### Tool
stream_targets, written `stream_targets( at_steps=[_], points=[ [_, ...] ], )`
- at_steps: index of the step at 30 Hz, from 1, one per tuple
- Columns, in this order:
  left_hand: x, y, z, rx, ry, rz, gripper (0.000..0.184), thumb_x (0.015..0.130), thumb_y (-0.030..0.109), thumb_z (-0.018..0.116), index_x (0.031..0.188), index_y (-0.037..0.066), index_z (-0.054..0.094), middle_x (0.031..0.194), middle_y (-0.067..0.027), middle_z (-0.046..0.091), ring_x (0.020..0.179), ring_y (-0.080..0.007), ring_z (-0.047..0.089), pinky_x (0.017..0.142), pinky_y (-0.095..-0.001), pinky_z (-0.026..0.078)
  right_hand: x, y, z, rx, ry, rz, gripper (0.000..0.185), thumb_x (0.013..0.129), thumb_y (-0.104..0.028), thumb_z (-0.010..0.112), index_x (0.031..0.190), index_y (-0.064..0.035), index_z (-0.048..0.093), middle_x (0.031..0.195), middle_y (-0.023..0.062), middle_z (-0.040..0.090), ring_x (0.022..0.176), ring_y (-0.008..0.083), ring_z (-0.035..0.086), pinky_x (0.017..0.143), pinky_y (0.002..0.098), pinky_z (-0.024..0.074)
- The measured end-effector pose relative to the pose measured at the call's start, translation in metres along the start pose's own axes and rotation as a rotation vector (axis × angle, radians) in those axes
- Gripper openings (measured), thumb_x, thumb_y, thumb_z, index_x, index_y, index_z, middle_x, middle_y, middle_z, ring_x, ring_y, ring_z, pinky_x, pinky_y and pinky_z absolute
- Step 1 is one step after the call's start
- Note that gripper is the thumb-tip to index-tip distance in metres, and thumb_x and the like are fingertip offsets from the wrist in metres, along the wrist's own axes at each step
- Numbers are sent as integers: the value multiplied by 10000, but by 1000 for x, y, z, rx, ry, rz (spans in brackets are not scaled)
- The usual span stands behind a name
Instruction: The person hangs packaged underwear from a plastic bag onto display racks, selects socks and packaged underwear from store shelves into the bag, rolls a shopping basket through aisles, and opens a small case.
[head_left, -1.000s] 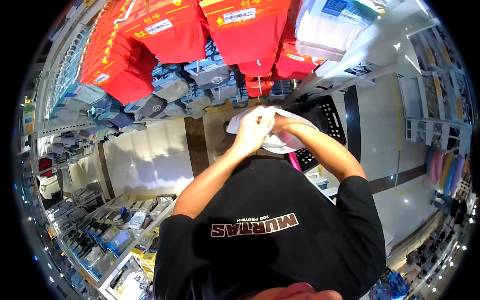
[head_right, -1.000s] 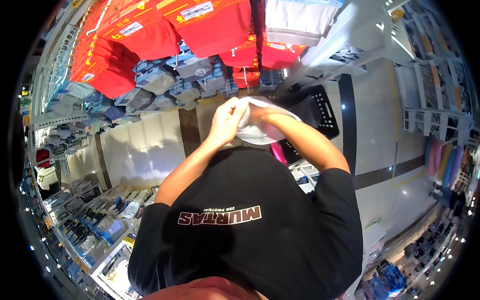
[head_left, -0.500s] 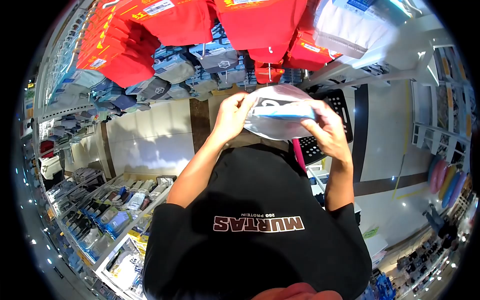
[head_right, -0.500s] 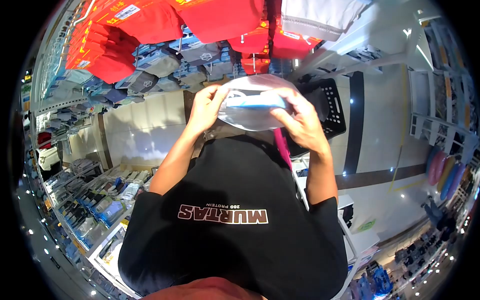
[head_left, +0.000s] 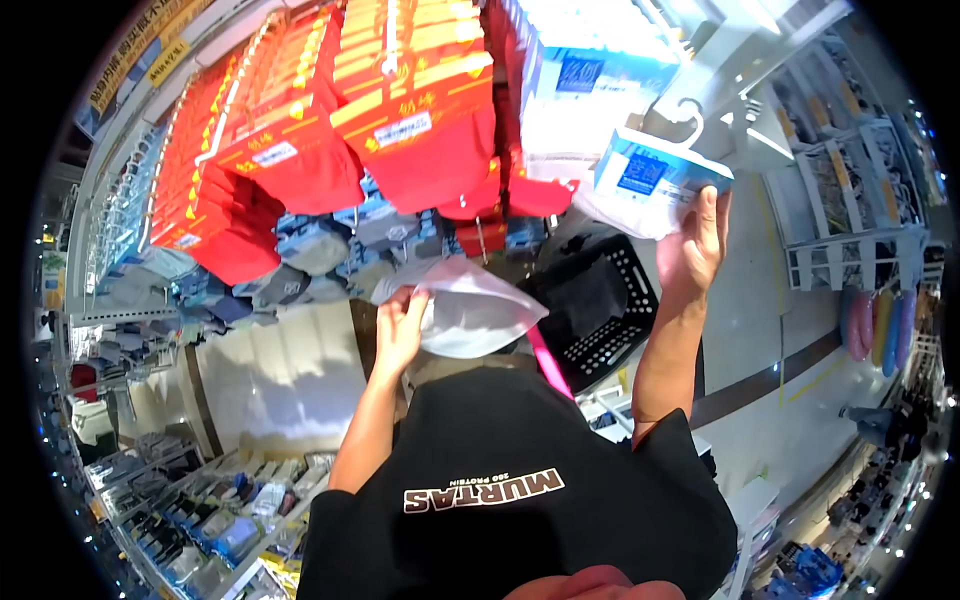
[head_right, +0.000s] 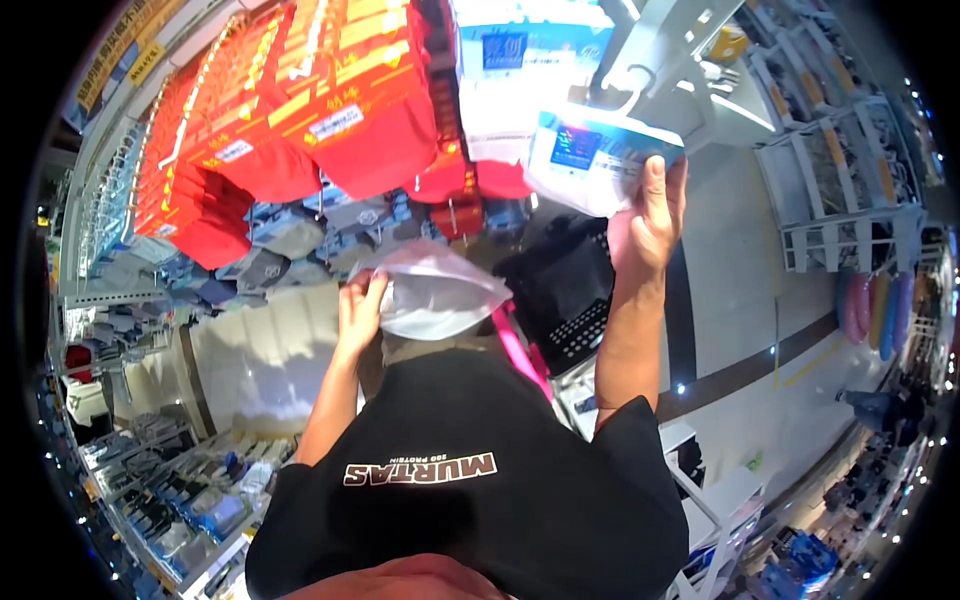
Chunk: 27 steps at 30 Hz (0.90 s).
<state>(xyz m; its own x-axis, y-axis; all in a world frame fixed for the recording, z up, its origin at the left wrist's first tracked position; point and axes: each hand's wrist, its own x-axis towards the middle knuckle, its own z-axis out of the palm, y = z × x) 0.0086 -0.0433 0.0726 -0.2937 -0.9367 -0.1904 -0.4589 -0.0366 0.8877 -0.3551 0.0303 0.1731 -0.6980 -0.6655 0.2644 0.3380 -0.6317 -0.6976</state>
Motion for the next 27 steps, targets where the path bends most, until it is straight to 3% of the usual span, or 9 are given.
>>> stream_targets(
  at_steps=[2,9,16,17,18,20,22,24,27],
  points=[
    [-1,-9,2,-90,-30,-56,372,966,325,589,986,-35,684,739,-52,629,695,-115,514,662,-300,445,17,-5,17,-9,-36,-20,385,1052,-158,467,1433,-104,447,1338,71,584,1247,211,533,1095,417,392],
    [-6,11,0,-127,-41,-26,390,982,333,600,978,-47,685,779,-46,662,705,-97,551,671,-279,463,58,3,61,9,-245,-12,349,1023,-142,547,1352,-59,462,1230,93,624,1140,170,588,1016,338,448],
    [-11,16,3,-212,-17,-14,420,997,352,601,992,-59,690,808,-38,685,718,-78,584,670,-272,484,68,32,70,-129,-77,-31,321,1007,-113,581,1292,-8,477,1138,92,645,1038,143,615,945,287,478],
    [-12,21,5,-217,-11,32,400,1001,342,597,986,-44,698,797,-27,675,697,-68,556,641,-256,462,70,37,65,-246,-43,-135,421,978,-179,653,1295,15,454,1011,51,671,901,88,611,806,229,489],
    [-11,22,4,-156,-9,107,361,1001,325,599,994,-19,707,778,-15,655,676,-62,519,610,-236,426,67,36,64,-296,-19,-112,399,964,-132,664,1280,20,475,1047,73,670,900,100,618,797,232,496],
    [-13,31,5,-92,-2,109,320,1003,303,595,973,6,711,738,18,612,655,-44,467,594,-215,383,58,29,64,-353,-15,-156,419,930,-78,690,1284,30,493,1077,100,669,919,117,626,820,235,502],
    [-16,40,4,-128,-35,68,299,1004,284,592,958,10,702,731,37,590,649,-33,451,590,-211,373,37,9,59,-632,24,-163,529,865,-37,735,1328,31,488,1243,135,600,1082,182,627,936,298,508],
    [-14,51,7,-200,-71,56,280,1003,268,594,947,13,693,734,50,576,647,-24,441,589,-207,365,9,4,43,-721,22,-404,532,853,2,727,1329,27,490,1300,136,562,1137,211,616,993,324,493],
    [-18,64,13,-338,-131,57,224,1000,222,604,952,15,673,782,54,588,666,-17,458,601,-196,364,-39,-4,2,-591,16,-324,434,857,61,686,1268,25,552,1215,126,630,1139,219,621,1039,344,473]
  ],
)
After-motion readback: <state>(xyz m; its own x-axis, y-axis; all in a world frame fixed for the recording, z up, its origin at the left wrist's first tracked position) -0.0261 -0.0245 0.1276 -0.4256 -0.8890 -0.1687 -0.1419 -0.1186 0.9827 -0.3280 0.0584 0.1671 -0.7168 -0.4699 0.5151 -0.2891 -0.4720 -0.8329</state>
